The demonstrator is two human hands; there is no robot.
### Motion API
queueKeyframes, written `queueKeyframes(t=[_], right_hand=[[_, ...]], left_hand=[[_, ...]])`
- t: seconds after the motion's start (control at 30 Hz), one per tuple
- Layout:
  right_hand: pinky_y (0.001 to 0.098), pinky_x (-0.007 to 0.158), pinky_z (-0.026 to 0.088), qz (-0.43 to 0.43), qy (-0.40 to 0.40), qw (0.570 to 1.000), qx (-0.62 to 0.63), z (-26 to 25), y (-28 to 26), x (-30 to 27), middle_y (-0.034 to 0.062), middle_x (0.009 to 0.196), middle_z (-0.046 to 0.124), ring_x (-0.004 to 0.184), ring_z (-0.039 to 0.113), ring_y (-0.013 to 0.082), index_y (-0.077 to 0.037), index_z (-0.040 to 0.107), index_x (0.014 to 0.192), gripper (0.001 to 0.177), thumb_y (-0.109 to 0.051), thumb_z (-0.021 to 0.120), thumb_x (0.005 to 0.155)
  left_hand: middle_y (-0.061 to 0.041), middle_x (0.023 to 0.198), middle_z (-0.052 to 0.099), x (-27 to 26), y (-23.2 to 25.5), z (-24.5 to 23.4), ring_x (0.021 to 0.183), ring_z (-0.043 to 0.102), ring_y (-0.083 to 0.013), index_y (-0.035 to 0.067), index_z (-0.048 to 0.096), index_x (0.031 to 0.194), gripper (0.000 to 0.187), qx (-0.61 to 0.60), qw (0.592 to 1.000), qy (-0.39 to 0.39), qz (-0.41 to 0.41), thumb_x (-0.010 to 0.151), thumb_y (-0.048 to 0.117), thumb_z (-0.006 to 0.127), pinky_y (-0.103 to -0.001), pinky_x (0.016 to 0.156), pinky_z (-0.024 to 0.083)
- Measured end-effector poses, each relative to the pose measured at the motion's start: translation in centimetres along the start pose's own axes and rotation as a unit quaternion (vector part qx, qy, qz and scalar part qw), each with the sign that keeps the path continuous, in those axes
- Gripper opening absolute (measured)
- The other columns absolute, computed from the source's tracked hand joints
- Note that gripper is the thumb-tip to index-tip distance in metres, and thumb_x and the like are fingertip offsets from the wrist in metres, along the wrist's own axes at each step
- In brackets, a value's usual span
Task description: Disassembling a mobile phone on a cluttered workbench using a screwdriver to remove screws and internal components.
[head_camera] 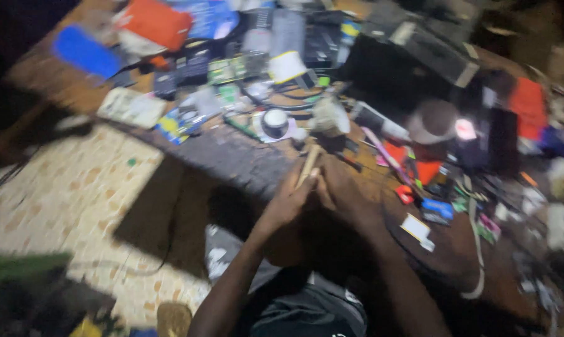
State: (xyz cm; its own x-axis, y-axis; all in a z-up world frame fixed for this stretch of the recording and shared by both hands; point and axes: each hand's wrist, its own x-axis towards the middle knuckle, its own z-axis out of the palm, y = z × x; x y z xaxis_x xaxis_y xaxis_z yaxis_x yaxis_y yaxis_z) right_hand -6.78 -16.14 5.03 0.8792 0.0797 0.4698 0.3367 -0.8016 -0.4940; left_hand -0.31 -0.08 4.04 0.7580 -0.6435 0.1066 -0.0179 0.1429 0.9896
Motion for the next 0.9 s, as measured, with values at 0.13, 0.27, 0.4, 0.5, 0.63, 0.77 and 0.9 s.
queueKeyframes(t=[0.13, 0.27, 0.4, 0.5, 0.63, 0.77, 0.9], right_hand=[[0.0518, 0.080, 0.057, 0.024, 0.009, 1.000, -0.001, -1.8, 0.1, 0.2, 0.0213, 0.093, 0.059, 0.094, 0.067, 0.0471, -0.005, 0.053, 0.115, 0.013, -0.015, 0.052, 0.107], [0.0540, 0.088, 0.053, 0.061, 0.104, 0.982, -0.147, -9.7, 2.5, -1.3, 0.0267, 0.093, 0.065, 0.092, 0.068, 0.0475, 0.001, 0.064, 0.112, 0.012, -0.008, 0.066, 0.105], [0.0352, 0.086, 0.053, 0.288, 0.248, 0.910, -0.168, -19.7, 17.2, -7.9, 0.0066, 0.105, 0.069, 0.100, 0.067, 0.0249, -0.016, 0.070, 0.120, 0.017, -0.017, 0.072, 0.103], [0.0455, 0.085, 0.056, 0.326, 0.174, 0.905, -0.213, -22.1, 22.7, -11.3, 0.0139, 0.106, 0.073, 0.101, 0.073, 0.0356, -0.013, 0.071, 0.127, 0.030, -0.033, 0.077, 0.106], [0.0593, 0.087, 0.056, 0.367, 0.054, 0.892, -0.258, -21.7, 19.2, -9.1, 0.0245, 0.102, 0.074, 0.100, 0.073, 0.0495, -0.003, 0.077, 0.118, 0.057, -0.054, 0.084, 0.093], [0.0619, 0.085, 0.055, 0.394, 0.053, 0.895, -0.203, -20.6, 20.3, -8.9, 0.0328, 0.103, 0.073, 0.103, 0.071, 0.0556, 0.004, 0.071, 0.115, 0.060, -0.050, 0.086, 0.093], [0.0507, 0.082, 0.052, 0.395, 0.135, 0.904, -0.089, -19.8, 22.9, -10.7, 0.0247, 0.101, 0.068, 0.100, 0.069, 0.0427, -0.001, 0.065, 0.120, 0.044, -0.043, 0.076, 0.111]], left_hand=[[-0.025, 0.118, 0.068, 0.7, 1.1, 0.8, 0.106, 0.063, -0.0325, 0.008, 0.056, 0.146, 0.042, 0.080, 0.996, 0.021, -0.017, 0.110, 0.028, 0.057, -0.050, 0.087, 0.057], [-0.015, 0.104, 0.076, 0.5, -1.4, -0.1, 0.085, 0.072, -0.0202, 0.010, 0.060, 0.138, 0.032, 0.007, 0.996, 0.085, -0.018, 0.108, 0.022, 0.062, -0.036, 0.075, 0.067], [-0.023, 0.102, 0.077, 0.4, -2.4, 0.1, 0.079, 0.078, -0.0260, -0.002, 0.058, 0.133, 0.033, -0.090, 0.988, 0.128, -0.008, 0.107, 0.018, 0.062, -0.035, 0.066, 0.070], [-0.024, 0.103, 0.077, -0.3, 1.9, 1.0, 0.082, 0.079, -0.0254, -0.004, 0.059, 0.134, 0.034, -0.052, 0.990, 0.132, 0.004, 0.106, 0.015, 0.063, -0.035, 0.069, 0.070], [-0.026, 0.099, 0.077, -0.5, 1.8, 1.4, 0.080, 0.080, -0.0270, -0.004, 0.058, 0.139, 0.040, -0.029, 0.988, 0.155, -0.004, 0.103, 0.013, 0.065, -0.034, 0.067, 0.071], [-0.024, 0.097, 0.077, -0.6, 1.8, 1.2, 0.079, 0.079, -0.0261, -0.001, 0.062, 0.138, 0.038, 0.003, 0.989, 0.147, 0.016, 0.103, 0.013, 0.065, -0.035, 0.068, 0.071], [-0.021, 0.093, 0.077, -0.6, 1.7, 1.0, 0.075, 0.079, -0.0253, 0.002, 0.063, 0.138, 0.037, 0.013, 0.991, 0.129, 0.030, 0.103, 0.013, 0.064, -0.036, 0.065, 0.071]])
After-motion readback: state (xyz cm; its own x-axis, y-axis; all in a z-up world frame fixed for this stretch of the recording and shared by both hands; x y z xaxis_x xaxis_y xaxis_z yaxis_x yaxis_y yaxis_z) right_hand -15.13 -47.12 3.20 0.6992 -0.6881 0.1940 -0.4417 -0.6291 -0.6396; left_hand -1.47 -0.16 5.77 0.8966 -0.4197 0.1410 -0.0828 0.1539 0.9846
